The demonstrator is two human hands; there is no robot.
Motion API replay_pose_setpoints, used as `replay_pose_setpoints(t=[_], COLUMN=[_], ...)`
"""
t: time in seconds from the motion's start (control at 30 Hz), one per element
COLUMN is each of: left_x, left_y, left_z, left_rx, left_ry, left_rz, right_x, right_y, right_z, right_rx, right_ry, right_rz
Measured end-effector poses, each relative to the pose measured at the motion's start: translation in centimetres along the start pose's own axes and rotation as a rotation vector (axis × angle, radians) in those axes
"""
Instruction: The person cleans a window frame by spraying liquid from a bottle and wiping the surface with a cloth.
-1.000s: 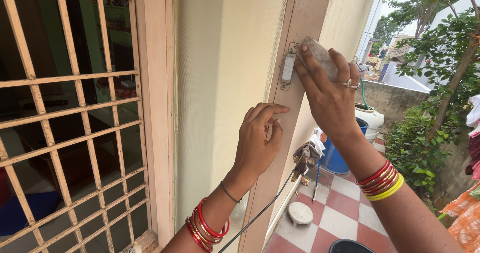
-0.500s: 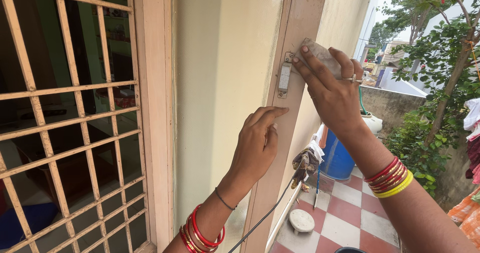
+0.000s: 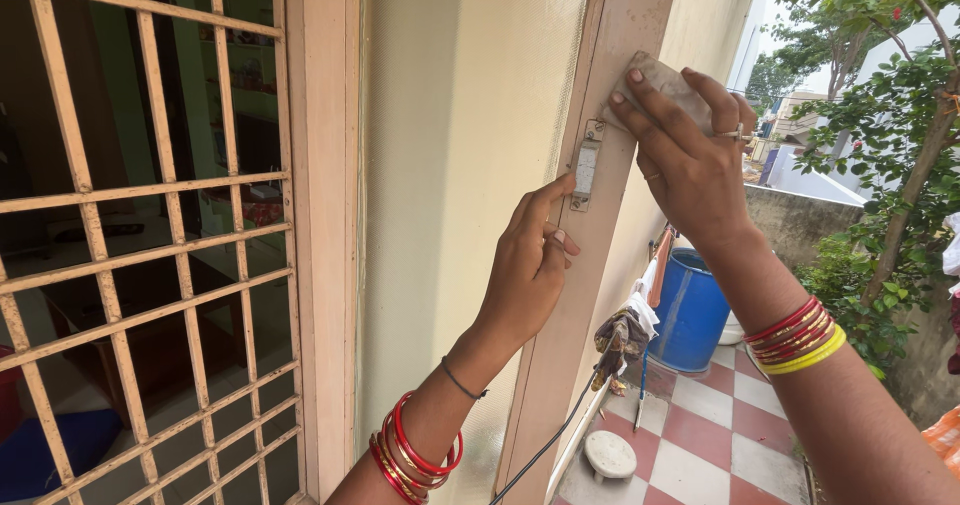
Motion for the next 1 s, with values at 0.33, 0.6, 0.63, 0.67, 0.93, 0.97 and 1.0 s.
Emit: replay_pose_setpoints(t=[0.33, 0.6, 0.63, 0.67, 0.93, 0.97, 1.0], left_x=[-3.8, -4.3, -4.1, -4.1, -3.9, -3.9, -3.6], left_y=[1.6, 1.5, 1.5, 1.5, 1.1, 1.1, 0.9], left_z=[2.6, 2.0, 2.0, 2.0, 2.5, 2.5, 2.6], left_rx=[0.006, -0.049, -0.055, -0.061, -0.071, -0.080, -0.079], left_ry=[-0.080, -0.158, -0.161, -0.164, -0.179, -0.213, -0.212], left_rz=[-0.466, -0.574, -0.571, -0.569, -0.494, -0.462, -0.460], right_x=[-1.2, -3.4, -3.3, -3.2, -2.3, -2.0, -1.6], right_y=[-0.8, 0.0, 0.1, 0.1, 0.1, 0.2, 0.2], right_z=[4.4, 4.3, 4.3, 4.3, 4.8, 5.2, 5.7], right_rx=[-0.081, -0.250, -0.247, -0.244, -0.159, -0.157, -0.124], right_ry=[-0.050, -0.182, -0.169, -0.167, -0.174, -0.175, -0.174], right_rz=[0.244, 0.158, 0.128, 0.127, 0.087, 0.087, 0.072])
Point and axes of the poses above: each hand's wrist, its own z-axis towards the middle knuckle, its own y-axis out of the palm, x = y × z, the point moved 7 cm from there along z, towards the middle knuckle, and after that the axes turned 8 degrees about -x, right-handed, at the moved point
